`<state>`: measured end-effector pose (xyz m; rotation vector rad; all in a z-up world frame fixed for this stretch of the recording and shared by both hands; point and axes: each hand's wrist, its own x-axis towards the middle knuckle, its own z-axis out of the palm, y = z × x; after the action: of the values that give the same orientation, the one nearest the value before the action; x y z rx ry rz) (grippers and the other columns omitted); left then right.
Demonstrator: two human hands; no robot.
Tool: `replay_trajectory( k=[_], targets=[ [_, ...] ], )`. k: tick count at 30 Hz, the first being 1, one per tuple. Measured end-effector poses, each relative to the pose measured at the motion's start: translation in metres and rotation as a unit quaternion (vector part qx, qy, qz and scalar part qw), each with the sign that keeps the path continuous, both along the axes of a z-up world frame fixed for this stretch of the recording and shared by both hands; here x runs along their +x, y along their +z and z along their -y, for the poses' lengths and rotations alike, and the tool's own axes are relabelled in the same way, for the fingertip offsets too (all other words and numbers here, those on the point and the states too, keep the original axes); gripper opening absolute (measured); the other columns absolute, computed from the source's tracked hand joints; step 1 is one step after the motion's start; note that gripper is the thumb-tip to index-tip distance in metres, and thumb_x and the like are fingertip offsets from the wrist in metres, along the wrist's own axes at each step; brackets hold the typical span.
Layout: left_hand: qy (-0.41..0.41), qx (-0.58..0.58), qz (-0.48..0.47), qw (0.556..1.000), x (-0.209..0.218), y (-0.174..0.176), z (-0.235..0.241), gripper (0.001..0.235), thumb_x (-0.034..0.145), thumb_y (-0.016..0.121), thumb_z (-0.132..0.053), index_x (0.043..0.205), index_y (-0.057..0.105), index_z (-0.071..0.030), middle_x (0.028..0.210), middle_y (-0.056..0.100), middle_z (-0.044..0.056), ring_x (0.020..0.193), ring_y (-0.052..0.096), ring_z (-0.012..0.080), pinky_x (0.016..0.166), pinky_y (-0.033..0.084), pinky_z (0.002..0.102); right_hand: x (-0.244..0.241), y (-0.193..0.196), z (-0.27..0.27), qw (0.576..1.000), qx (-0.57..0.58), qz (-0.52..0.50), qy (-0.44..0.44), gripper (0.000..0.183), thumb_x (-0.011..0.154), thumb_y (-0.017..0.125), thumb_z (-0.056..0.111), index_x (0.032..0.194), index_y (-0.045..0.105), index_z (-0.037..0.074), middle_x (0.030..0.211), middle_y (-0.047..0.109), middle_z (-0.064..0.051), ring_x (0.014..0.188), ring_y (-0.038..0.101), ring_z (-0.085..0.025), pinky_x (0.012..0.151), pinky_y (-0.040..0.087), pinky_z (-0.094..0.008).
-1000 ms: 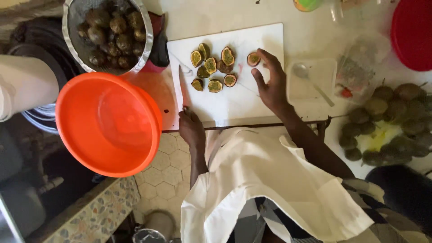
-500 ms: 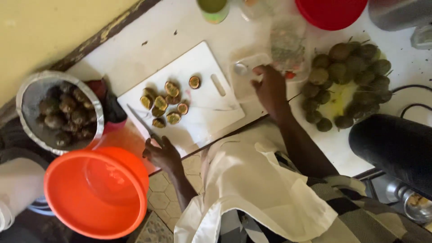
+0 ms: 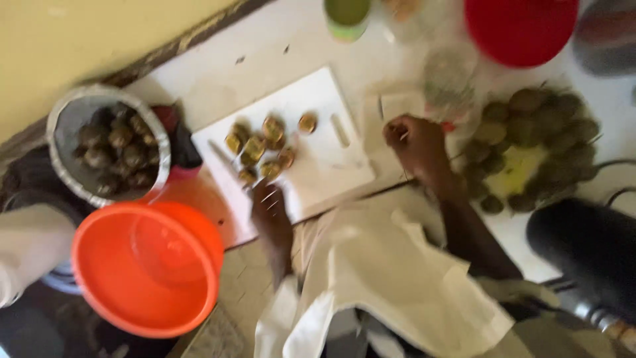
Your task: The person cuts passion fruits in half on a white cutting board using a knife. They then use a spoon to scoop the pulp and seeds from the fruit halves into an orange bowl.
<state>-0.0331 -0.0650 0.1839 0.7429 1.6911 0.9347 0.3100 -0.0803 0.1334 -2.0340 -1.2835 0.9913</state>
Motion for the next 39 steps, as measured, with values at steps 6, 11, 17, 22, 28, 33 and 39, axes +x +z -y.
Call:
replay_trajectory(
  k=[6, 11, 17, 22, 28, 33, 39],
  targets=[
    [-0.318, 0.006, 0.168, 0.933, 0.04, -0.044, -0.018, 0.05, 0.106, 0.073, 0.008, 0.152, 0.069, -0.009, 0.117, 0.081, 0.018, 0.101, 0.08, 0.0244, 0.096, 0.065, 0.036, -0.082, 0.042, -0.012, 0.961, 0.035, -0.273, -0.035, 0.019, 0.111, 0.073, 0.014, 0.117, 0.073, -0.004, 0.084, 0.077, -0.019, 0.063, 0.079, -0.027, 0.061, 0.066, -0.039],
    [-0.453, 0.025, 0.016, 0.891, 0.056, -0.055, -0.056, 0.043, 0.107, 0.072, 0.001, 0.145, 0.07, -0.017, 0.102, 0.084, 0.02, 0.095, 0.086, 0.0342, 0.092, 0.066, 0.05, -0.104, 0.024, -0.001, 0.981, 0.061, -0.178, -0.042, 0.014, 0.114, 0.075, 0.006, 0.123, 0.08, -0.004, 0.102, 0.078, -0.023, 0.088, 0.08, -0.034, 0.076, 0.069, -0.048],
    [-0.461, 0.149, -0.45, 0.75, 0.066, -0.09, -0.109, 0.041, 0.115, 0.07, -0.034, 0.142, 0.066, -0.003, 0.091, 0.081, 0.027, 0.081, 0.084, 0.0451, 0.066, 0.066, 0.063, -0.088, 0.015, -0.003, 0.983, 0.154, 0.069, -0.075, 0.065, 0.112, 0.086, 0.035, 0.158, 0.064, -0.005, 0.135, 0.067, -0.028, 0.104, 0.077, -0.042, 0.084, 0.068, -0.05],
    [-0.514, 0.042, -0.487, 0.705, 0.063, -0.139, -0.127, 0.072, 0.115, 0.067, -0.037, 0.175, 0.044, -0.004, 0.103, 0.085, 0.022, 0.095, 0.088, 0.0418, 0.076, 0.071, 0.058, -0.096, -0.007, -0.008, 0.992, 0.089, 0.088, -0.014, 0.075, 0.104, 0.09, 0.019, 0.163, 0.055, -0.011, 0.135, 0.068, -0.032, 0.111, 0.076, -0.047, 0.093, 0.063, -0.062],
    [-0.381, 0.068, -0.402, 0.83, 0.042, -0.121, -0.129, 0.047, 0.1, 0.082, -0.042, 0.142, 0.076, -0.021, 0.097, 0.084, 0.024, 0.097, 0.084, 0.0515, 0.08, 0.069, 0.065, -0.105, -0.014, -0.012, 0.986, 0.074, 0.143, 0.049, 0.065, 0.1, 0.071, -0.001, 0.164, 0.063, 0.006, 0.122, 0.073, -0.022, 0.106, 0.075, -0.045, 0.093, 0.061, -0.062],
    [-0.284, 0.131, -0.33, 0.891, 0.022, -0.085, -0.113, 0.058, 0.097, 0.087, -0.033, 0.151, 0.073, -0.016, 0.095, 0.083, 0.032, 0.097, 0.081, 0.0573, 0.082, 0.061, 0.07, -0.13, -0.03, -0.014, 0.974, 0.029, 0.162, 0.158, 0.062, 0.107, 0.065, 0.005, 0.165, 0.063, 0.026, 0.139, 0.076, -0.007, 0.121, 0.074, -0.035, 0.102, 0.062, -0.052],
    [-0.311, 0.227, -0.266, 0.884, 0.011, -0.016, -0.097, 0.049, 0.097, 0.09, -0.025, 0.143, 0.078, -0.014, 0.07, 0.078, 0.022, 0.066, 0.08, 0.0436, 0.069, 0.061, 0.052, -0.147, 0.024, -0.023, 0.964, 0.164, -0.208, 0.032, 0.062, 0.108, 0.086, 0.024, 0.164, 0.065, 0.01, 0.143, 0.08, -0.015, 0.121, 0.079, -0.034, 0.106, 0.063, -0.048]
  ],
)
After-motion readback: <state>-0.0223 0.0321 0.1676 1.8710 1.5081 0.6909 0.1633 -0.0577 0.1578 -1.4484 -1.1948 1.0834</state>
